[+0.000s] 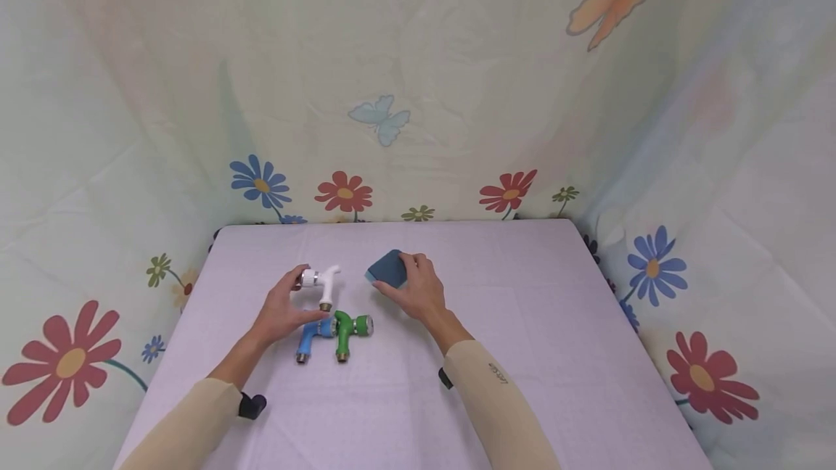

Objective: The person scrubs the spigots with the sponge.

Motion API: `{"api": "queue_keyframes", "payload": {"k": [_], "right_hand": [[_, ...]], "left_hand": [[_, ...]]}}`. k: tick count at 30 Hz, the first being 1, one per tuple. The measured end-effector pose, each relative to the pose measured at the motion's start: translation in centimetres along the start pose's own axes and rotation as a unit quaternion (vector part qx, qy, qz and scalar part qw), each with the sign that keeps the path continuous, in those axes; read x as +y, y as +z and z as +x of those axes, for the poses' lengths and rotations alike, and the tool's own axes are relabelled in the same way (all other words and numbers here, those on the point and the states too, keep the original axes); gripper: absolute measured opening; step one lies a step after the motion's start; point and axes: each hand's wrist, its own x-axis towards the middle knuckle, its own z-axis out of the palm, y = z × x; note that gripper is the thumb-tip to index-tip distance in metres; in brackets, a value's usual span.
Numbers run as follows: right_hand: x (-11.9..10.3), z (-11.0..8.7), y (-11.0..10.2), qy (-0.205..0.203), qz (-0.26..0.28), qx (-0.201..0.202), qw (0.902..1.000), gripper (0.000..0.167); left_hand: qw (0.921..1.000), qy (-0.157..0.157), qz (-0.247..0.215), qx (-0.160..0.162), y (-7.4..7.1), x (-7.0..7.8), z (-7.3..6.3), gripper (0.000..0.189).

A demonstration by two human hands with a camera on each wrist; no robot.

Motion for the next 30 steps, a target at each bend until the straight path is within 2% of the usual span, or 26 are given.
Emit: {"api": "queue_keyframes", "payload": {"k": [8, 19, 26, 30], "right_hand": [[-0.4, 0.0, -0.1, -0.01, 0.01, -0.013, 0.9998, 0.097], [-1.6, -0.2, -0.3, -0.065, 0.013, -0.026, 0.9975, 0.091], [-1.6, -0.4, -0.2, -0.073, 0.008, -0.02, 0.9971, 0.09], [-1.7, -0.4, -0.1, -0.08, 0.015, -0.027, 0.9963, 0.091]], "left_hand": [[0.9999, 0.005, -0.007, -0.014, 0.5, 0.9, 0.0, 0.114], [0.9987, 0.038, -0.016, -0.029, 1.5, 1.5, 0.2, 0.112], [0.9986, 0.039, -0.018, -0.032, 2.0, 2.2, 0.1, 0.112], [0.9976, 0.058, -0.018, -0.034, 2.2, 2.5, 0.2, 0.113]]}}
